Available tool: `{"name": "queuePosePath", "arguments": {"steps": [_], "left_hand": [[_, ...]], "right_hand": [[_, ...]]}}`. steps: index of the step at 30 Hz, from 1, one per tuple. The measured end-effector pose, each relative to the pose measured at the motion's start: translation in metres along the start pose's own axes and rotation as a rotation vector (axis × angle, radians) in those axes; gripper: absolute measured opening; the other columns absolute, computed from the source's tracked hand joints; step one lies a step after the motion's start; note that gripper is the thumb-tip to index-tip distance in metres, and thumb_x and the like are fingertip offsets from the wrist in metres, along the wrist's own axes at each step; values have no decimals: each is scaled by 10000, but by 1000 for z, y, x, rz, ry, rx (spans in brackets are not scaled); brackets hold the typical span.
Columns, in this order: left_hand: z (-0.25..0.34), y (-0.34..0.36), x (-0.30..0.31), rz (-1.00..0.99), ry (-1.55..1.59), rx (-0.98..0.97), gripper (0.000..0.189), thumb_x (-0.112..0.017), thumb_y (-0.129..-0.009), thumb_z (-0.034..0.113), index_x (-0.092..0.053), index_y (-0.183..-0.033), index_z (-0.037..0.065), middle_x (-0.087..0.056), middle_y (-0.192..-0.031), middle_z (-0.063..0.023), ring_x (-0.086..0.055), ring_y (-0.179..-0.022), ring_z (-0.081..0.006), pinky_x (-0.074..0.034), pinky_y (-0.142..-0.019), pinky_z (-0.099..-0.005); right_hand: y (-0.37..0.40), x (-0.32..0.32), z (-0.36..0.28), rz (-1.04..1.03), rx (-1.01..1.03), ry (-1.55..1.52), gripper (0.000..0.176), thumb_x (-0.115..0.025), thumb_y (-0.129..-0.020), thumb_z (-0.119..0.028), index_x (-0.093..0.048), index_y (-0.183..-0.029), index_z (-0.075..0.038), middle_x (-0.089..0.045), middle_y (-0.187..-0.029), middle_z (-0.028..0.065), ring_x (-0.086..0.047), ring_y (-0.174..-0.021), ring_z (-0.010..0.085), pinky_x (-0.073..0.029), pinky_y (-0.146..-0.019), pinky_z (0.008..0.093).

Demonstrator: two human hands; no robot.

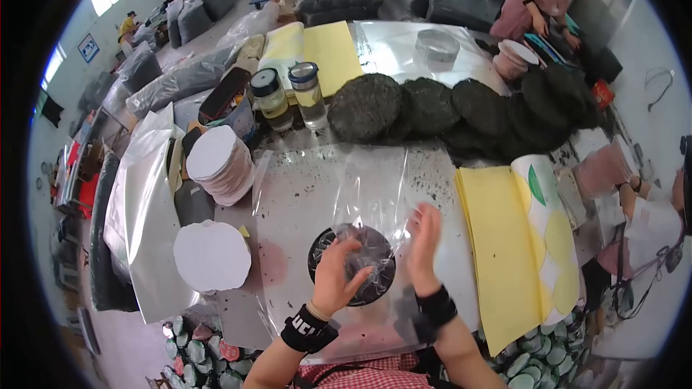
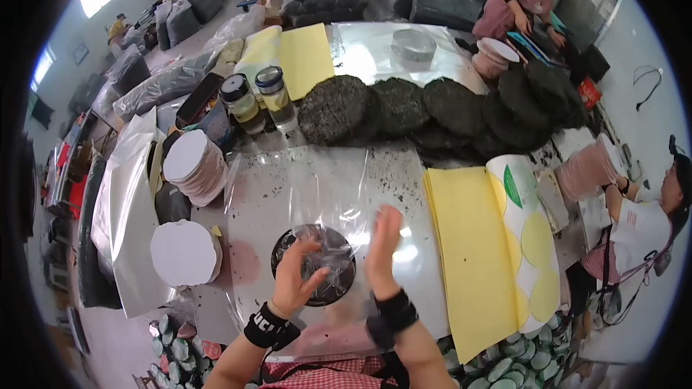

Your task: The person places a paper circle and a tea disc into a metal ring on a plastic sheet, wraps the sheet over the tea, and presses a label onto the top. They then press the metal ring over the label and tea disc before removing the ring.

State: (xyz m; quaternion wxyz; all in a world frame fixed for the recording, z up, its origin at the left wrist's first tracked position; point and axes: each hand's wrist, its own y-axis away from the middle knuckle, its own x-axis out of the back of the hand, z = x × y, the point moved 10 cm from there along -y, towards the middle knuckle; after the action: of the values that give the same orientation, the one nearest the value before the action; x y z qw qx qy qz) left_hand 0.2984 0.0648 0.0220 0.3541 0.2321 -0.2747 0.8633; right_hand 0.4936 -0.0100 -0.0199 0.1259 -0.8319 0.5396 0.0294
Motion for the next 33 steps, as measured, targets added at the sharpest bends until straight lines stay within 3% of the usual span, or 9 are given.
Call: {"name": "queuePosePath", "arguments": {"steps": [1,4,7,8,9,11,17,29,33], "left_hand": [[-18,8,-2,37,268,214,794,-813,-791,319,-394,-1401,31,-581,-1270,-204,-555,-1224,-337,-402,-1095,-466],[-31,11,18,280,813,168,869,-834,-768,337,-341,-1423,50,-501,-1321,-173,-516,-1262,-297,-424,-1070,-423],[-41,18,34,233,490,47,711,-795,-807,277,-407,-1355,44,-461,-1251,-120,-522,-1159,-254,-445,-998,-405],[-25,21,26,136,49,-77,625,-773,-819,247,-452,-1313,38,-477,-1209,-113,-531,-1107,-238,-450,-966,-396],[-48,26,13,224,537,203,440,-724,-801,142,-539,-1177,8,-495,-1179,-154,-529,-1031,-282,-445,-921,-388],[-41,19,11,204,187,156,410,-705,-771,93,-552,-1139,-4,-499,-1162,-175,-524,-1024,-316,-446,-917,-396],[-8,14,6,49,-103,25,687,-681,-702,52,-478,-1356,-7,-457,-1424,-215,-433,-1314,-414,-342,-1123,-475],[5,24,-35,-384,-560,-27,818,-647,-867,418,-380,-1463,-73,-324,-1570,-226,-276,-1482,-341,-177,-1199,-520],[5,23,-34,-457,-543,35,879,-672,-847,412,-323,-1487,-78,-297,-1575,-243,-241,-1490,-356,-151,-1207,-502]], "right_hand": [[-3,-7,47,83,-334,-426,265,-589,-871,-120,-610,-1111,-9,-614,-1029,178,-611,-932,362,-502,-853,404],[59,-96,-92,-756,545,210,370,-537,-848,-98,-625,-1201,-30,-641,-1147,214,-629,-1045,379,-508,-878,428],[92,-77,-59,-764,645,327,354,-506,-853,-107,-641,-1174,-40,-671,-1122,216,-657,-1024,378,-526,-834,411],[68,-58,-17,-690,115,233,266,-500,-911,-181,-657,-1067,-33,-692,-980,171,-684,-917,313,-528,-777,358],[46,-54,-25,-518,98,106,277,-487,-943,-235,-653,-1033,-32,-684,-951,154,-675,-882,274,-518,-760,335],[35,-68,-31,-467,-80,81,305,-497,-997,-292,-633,-964,-22,-650,-892,130,-634,-802,209,-497,-736,310],[116,-64,-72,-648,489,569,127,-679,-822,-91,-654,-931,-30,-663,-951,97,-617,-870,319,-522,-749,384],[103,-59,0,-1055,318,1098,134,-657,-841,-81,-680,-948,-3,-664,-936,132,-646,-853,304,-543,-757,393],[2,43,-84,-455,710,849,70,-638,-792,-39,-625,-861,-39,-606,-815,134,-627,-798,329,-510,-685,416]]}}
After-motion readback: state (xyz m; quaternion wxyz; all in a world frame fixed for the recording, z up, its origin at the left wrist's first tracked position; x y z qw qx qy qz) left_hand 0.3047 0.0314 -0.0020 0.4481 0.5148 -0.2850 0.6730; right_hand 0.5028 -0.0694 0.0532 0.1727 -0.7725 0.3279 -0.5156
